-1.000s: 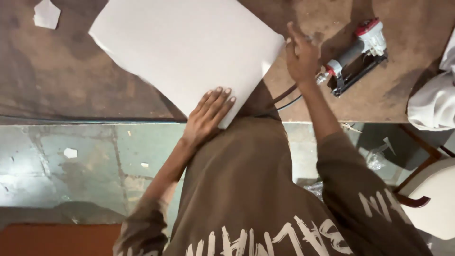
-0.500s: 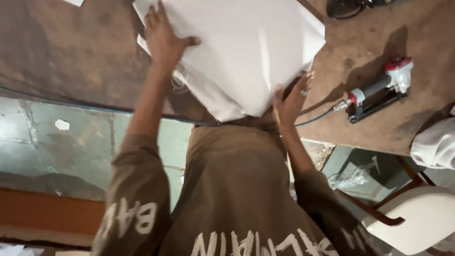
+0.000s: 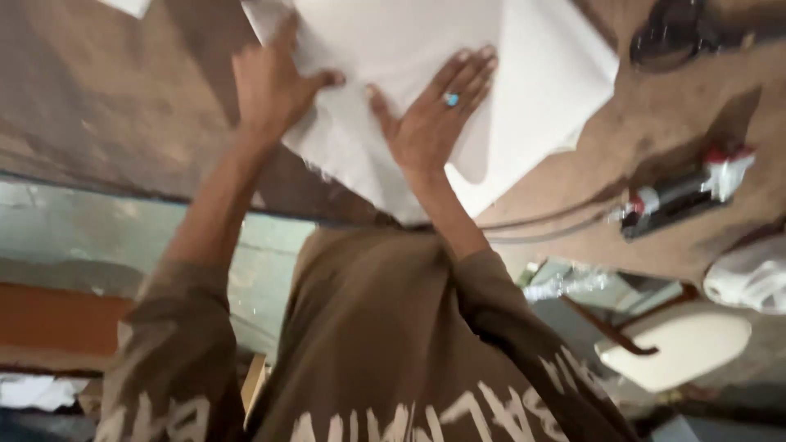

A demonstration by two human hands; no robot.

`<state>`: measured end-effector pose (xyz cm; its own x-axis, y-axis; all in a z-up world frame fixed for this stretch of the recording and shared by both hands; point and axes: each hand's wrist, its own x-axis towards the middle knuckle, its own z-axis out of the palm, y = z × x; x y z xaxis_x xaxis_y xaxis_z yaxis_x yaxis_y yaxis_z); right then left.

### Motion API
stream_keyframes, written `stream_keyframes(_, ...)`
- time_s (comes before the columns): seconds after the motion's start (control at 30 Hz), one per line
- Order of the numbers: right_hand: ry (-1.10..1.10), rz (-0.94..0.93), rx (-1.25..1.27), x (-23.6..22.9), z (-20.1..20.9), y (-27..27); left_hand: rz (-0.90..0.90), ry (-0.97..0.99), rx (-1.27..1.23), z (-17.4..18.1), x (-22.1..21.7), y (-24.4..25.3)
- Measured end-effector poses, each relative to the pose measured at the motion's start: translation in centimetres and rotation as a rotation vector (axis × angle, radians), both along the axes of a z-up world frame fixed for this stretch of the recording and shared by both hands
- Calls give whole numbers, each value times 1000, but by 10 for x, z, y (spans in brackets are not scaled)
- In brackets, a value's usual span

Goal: The person covers a wooden board with white fabric, using scissors to trim the excess and a staple gun to secure the fabric to the back of the board.

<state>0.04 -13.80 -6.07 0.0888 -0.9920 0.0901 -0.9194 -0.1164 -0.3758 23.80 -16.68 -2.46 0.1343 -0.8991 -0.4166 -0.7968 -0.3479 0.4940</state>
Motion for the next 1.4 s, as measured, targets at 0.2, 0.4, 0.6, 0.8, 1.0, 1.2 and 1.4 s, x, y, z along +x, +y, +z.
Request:
stream_keyframes(0.2, -21, 124, 21, 63, 16, -66, 54, 72, -158, -15, 8, 9)
stream_keyframes(0.4, 5, 162, 465, 97, 10, -113, 82, 131, -145, -13, 8, 10)
stream_keyframes(0.6, -384, 757, -96, 112, -4, -107, 205, 46, -154, -39, 21, 34)
stream_keyframes(0.8, -282, -32, -142, -107, -51, -79, 378, 213, -185, -25, -11, 40)
stream_keyframes(1.0, -431, -374, 77, -189, -26, -76, 420, 36, -408, -25, -31, 10)
stream_keyframes(1.2, -366, -480, 122, -196, -2, -62, 529, 501, -93, 36, 5, -3)
stream_keyframes(1.4, -745, -359, 595, -193, 49, 20, 301, 796, 23, 231, -50, 68)
